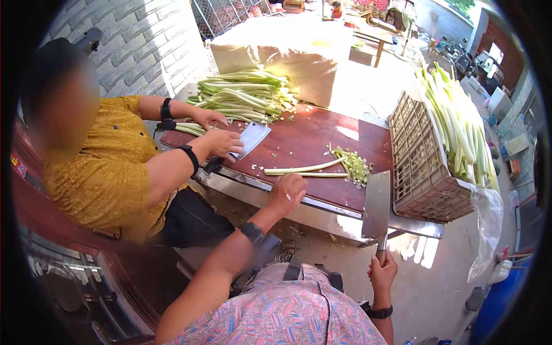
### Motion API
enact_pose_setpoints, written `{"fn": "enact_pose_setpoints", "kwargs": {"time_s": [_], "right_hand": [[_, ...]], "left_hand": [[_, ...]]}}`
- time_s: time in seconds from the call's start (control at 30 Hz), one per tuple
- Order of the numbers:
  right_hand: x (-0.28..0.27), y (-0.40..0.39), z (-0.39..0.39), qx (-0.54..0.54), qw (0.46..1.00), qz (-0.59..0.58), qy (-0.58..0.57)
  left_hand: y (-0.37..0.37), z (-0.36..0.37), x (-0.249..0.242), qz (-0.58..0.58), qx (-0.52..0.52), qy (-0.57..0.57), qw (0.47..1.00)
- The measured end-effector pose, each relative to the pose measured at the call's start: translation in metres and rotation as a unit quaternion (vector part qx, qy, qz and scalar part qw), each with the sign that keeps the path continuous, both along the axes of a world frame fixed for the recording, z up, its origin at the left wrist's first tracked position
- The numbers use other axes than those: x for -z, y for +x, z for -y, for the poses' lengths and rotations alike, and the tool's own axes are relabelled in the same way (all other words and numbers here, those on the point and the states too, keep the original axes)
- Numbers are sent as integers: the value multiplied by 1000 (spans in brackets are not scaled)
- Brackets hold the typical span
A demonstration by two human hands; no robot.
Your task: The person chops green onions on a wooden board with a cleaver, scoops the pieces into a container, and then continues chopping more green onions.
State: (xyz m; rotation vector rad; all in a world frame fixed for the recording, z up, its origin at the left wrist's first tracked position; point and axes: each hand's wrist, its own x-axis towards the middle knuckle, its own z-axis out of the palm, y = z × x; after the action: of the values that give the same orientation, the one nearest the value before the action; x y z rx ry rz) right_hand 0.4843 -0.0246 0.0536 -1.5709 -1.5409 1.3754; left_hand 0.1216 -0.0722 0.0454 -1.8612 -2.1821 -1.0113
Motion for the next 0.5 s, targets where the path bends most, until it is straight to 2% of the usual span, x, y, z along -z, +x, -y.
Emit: {"fn": "enact_pose_setpoints", "kwargs": {"time_s": [0.1, 0.23, 0.3, 0.33, 0.37, 0.47, 0.5], "right_hand": [[-1, 4, -4, -6, 999, 17, 49], [-18, -3, 1, -13, 994, 25, 104], [-22, -8, -3, -79, 971, 65, 214], [-26, -14, -4, -78, 971, 70, 216], [-32, -23, -6, -106, 967, 73, 221], [-45, -52, -13, -160, 953, 98, 237], [-45, -62, -16, -192, 934, 91, 288]], "left_hand": [[-14, -19, 8, -63, -27, 45, 997], [-30, -33, 25, -63, -43, 3, 997], [-33, -40, 27, -57, -45, -4, 997], [-34, -43, 28, -54, -51, -13, 997], [-33, -47, 29, -41, -48, 29, 998], [-32, -53, 29, -19, -26, 5, 999], [-32, -54, 30, -17, -28, 5, 999]]}}
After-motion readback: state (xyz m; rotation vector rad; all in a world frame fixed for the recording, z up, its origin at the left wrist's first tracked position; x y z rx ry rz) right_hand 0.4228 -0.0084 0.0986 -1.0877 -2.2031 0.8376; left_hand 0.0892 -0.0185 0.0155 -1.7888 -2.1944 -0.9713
